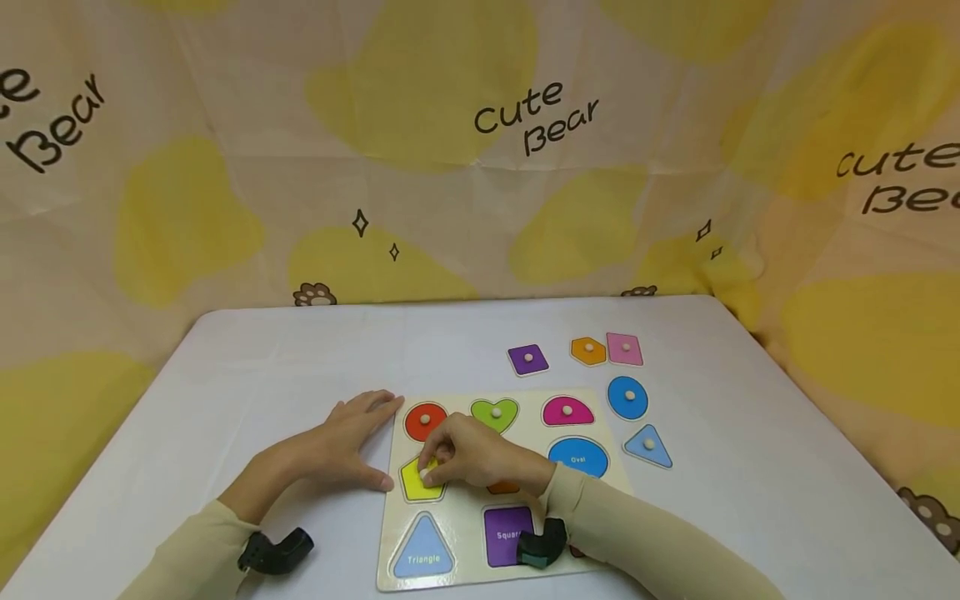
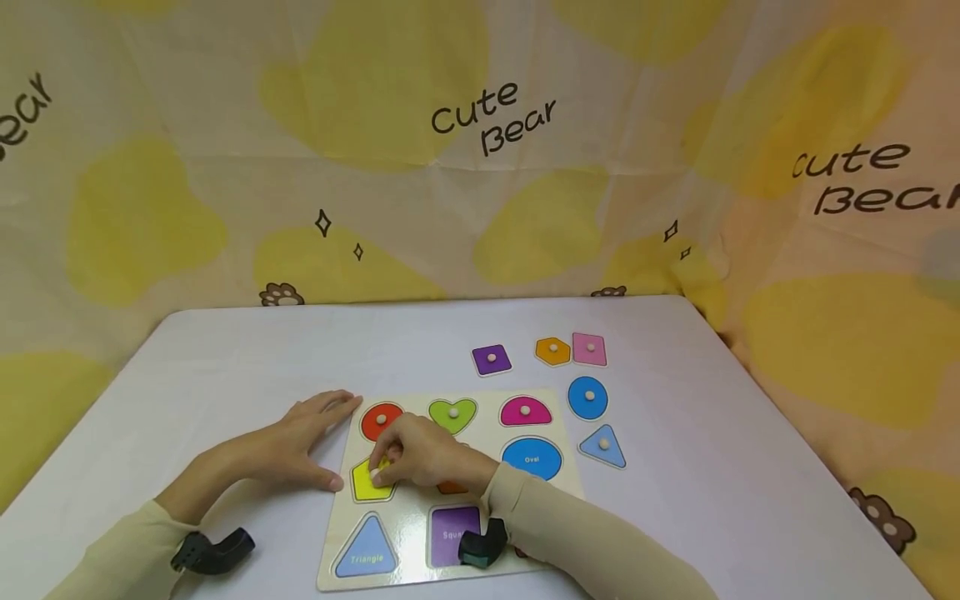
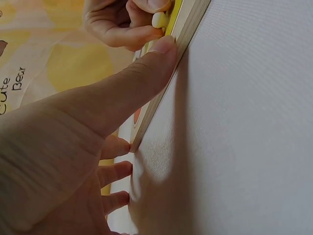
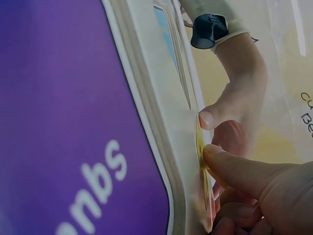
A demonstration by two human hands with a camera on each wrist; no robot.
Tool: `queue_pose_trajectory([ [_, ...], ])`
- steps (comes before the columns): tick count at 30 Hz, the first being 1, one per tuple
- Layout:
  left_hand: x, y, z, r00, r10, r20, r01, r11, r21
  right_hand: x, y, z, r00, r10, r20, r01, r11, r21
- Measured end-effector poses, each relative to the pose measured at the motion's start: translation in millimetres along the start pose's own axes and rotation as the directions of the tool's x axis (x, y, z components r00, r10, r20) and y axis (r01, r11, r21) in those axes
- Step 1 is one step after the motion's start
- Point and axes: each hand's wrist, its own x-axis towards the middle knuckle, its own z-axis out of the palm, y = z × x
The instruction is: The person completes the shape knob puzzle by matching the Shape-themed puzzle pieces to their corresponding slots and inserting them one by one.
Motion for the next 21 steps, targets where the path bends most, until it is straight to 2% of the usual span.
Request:
queue_pose_trajectory([
  [14,-2.0,0.5,0.1,1.000,-0.002,-0.005,0.002,1.000,0.004,-0.1,-0.7,2.1,1.000,-0.005,-0.010,0.005,1.000,-0.026],
  [21,-0.9,-0.1,0.3,1.000,0.011,-0.002,-0.011,1.000,0.002,-1.1,1.9,-4.3,0.997,-0.060,0.056,0.061,0.998,-0.010],
])
